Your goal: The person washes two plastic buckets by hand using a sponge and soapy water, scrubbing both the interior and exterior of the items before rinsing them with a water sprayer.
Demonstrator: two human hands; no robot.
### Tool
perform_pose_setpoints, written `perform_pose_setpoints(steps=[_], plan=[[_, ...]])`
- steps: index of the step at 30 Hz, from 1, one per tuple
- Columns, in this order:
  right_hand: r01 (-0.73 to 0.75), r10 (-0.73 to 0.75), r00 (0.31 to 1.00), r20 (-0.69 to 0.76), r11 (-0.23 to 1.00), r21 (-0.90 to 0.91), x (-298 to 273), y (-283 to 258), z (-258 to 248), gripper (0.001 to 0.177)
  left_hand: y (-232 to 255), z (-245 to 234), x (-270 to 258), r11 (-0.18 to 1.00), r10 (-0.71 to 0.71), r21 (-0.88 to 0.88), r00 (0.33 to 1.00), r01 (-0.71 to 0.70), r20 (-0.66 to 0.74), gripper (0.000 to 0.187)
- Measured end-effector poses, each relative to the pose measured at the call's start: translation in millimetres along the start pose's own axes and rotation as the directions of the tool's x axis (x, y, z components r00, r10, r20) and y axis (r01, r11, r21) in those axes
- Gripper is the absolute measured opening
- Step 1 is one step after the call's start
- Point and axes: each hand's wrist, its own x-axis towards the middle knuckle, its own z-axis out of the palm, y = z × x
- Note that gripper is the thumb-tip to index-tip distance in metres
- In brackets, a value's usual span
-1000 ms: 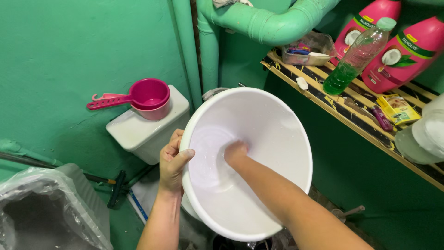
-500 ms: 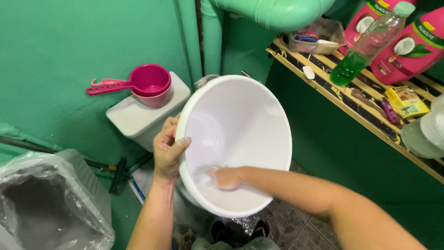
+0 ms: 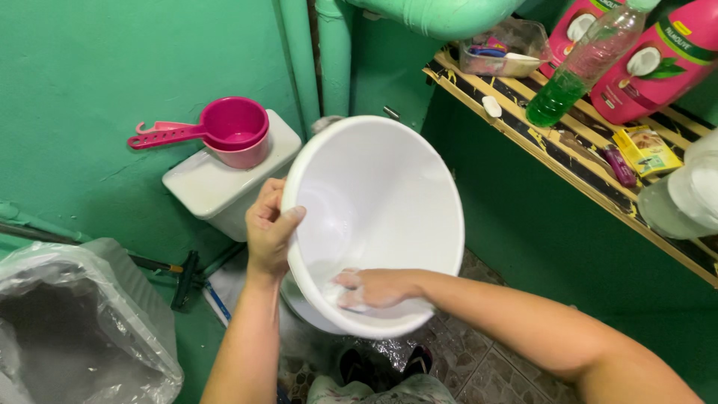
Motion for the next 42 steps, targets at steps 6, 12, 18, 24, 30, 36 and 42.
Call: perform_pose_setpoints(steps=[6,12,18,24,30,36,42], plan=[[-0.055,0.049,0.972,-0.229,0.998,-0.02,-71,-31,-24,0.076,-35,-14,22,0.995,-0.073,-0.085,0.971,0.055,-0.227,0.007],[0.004,-0.28,0.666,-0.692,0.928,-0.372,-44,-2,10,0.071,-78,-1,45,0.974,-0.043,0.213,0.99,0.071,-0.131,0.021],[-0.142,0.107,0.62,-0.777,0.99,0.022,-11,17,21,0.039,-108,43,33,0.453,-0.292,0.788,0.904,0.418,-0.311,0.081],[-0.054,0.037,0.532,-0.846,0.998,0.009,19,12,18,0.038,-168,55,-41,0.717,-0.069,0.571,0.857,0.398,-0.511,0.054],[-0.089,-0.06,0.744,-0.665,0.978,-0.188,-5,23,50,0.063,-142,33,-44,0.881,-0.105,0.324,0.81,0.345,-0.576,0.032],[-0.229,-0.015,0.912,-0.41,0.81,-0.54,-67,67,21,0.082,-103,25,-44,0.899,0.12,0.432,0.913,0.067,-0.39,0.014],[-0.203,-0.023,0.914,-0.404,0.837,-0.508,-57,66,31,0.084,-73,55,-29,0.868,0.152,0.494,0.921,0.05,-0.359,0.006]])
